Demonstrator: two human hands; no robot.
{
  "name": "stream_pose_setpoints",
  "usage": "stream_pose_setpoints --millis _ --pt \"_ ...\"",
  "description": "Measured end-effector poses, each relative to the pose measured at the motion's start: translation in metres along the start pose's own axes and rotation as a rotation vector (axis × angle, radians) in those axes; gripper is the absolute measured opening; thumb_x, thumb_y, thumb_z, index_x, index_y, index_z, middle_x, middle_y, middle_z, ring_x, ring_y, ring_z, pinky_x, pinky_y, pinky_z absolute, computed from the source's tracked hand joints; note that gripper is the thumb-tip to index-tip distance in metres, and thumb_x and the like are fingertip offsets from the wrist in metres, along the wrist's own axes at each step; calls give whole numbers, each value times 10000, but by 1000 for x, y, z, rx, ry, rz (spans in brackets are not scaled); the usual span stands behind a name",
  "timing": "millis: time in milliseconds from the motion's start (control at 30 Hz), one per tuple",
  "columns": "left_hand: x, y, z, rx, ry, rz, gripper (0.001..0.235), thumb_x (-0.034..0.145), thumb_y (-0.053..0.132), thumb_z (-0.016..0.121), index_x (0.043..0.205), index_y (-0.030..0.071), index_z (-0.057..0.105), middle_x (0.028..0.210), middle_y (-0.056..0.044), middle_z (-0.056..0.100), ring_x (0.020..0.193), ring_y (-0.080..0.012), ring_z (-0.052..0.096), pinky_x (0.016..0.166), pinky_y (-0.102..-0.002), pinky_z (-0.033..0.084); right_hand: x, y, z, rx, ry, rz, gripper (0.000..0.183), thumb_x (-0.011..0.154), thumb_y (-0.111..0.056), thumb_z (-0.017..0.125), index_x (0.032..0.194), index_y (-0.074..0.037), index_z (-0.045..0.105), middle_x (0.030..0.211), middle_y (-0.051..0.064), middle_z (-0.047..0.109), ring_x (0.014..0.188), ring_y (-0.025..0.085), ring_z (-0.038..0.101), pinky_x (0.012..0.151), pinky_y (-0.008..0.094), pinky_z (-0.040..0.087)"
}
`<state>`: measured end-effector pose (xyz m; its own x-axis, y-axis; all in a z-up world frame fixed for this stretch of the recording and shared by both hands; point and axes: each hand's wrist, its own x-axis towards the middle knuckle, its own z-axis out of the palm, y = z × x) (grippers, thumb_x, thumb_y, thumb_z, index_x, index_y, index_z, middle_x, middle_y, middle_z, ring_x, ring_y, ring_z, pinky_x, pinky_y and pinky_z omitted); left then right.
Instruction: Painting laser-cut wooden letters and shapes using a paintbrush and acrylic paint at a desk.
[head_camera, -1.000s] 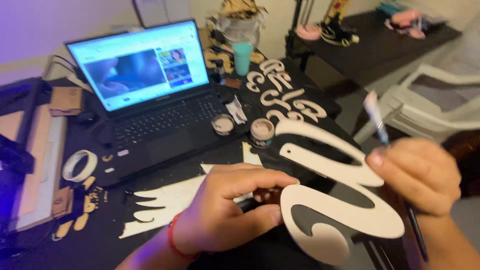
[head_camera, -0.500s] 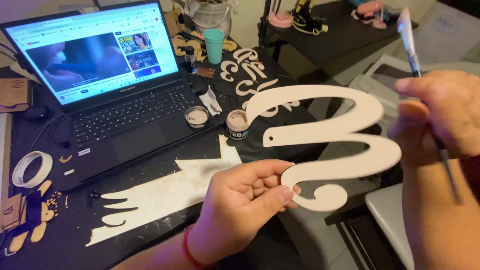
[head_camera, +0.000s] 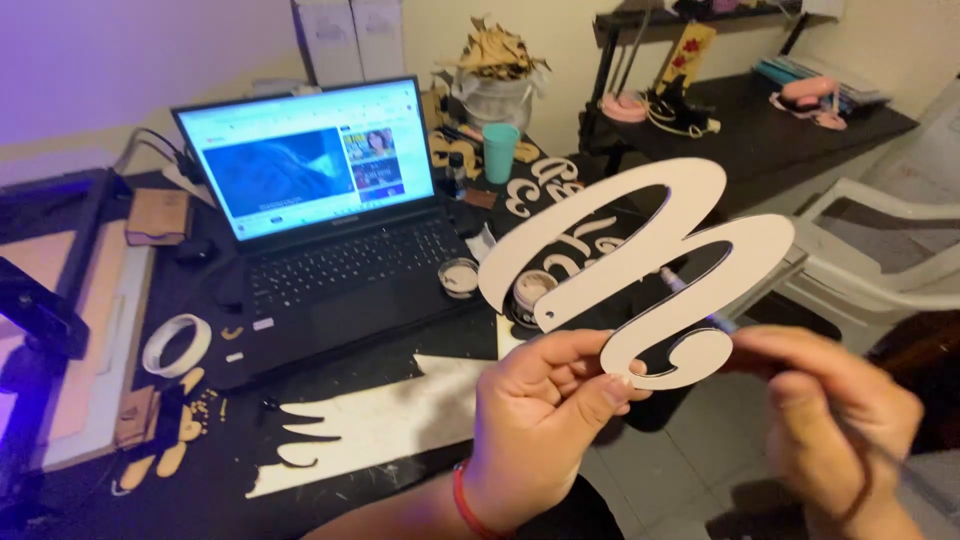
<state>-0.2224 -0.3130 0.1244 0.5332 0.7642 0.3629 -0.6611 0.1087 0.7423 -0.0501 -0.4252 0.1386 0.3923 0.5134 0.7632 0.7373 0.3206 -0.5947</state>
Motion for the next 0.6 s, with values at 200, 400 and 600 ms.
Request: stream_pose_setpoints --millis 200,400,600 --pt "3 -3 4 -12 29 -17 322 858 2 715 1162 -86 656 960 -209 750 796 -224 732 713 -293 631 -2 -8 18 132 -31 290 417 836 -280 615 1035 81 682 955 198 733 875 257 698 818 353 557" --pt "4 4 4 9 -48 32 272 909 29 686 1154 -75 629 974 -223 733 864 -260 741 763 -284 616 -6 2 28 318 -60 243 313 909 -215 608 996 78 675 780 187 720 714 238 705 734 320 566" --pt "3 2 1 36 -16 -17 292 899 38 686 1167 -65 634 985 -213 741 859 -259 749 761 -281 620 -10 4 31 459 -37 301 320 877 -152 632 1029 128 662 841 262 724 708 293 696 706 359 562"
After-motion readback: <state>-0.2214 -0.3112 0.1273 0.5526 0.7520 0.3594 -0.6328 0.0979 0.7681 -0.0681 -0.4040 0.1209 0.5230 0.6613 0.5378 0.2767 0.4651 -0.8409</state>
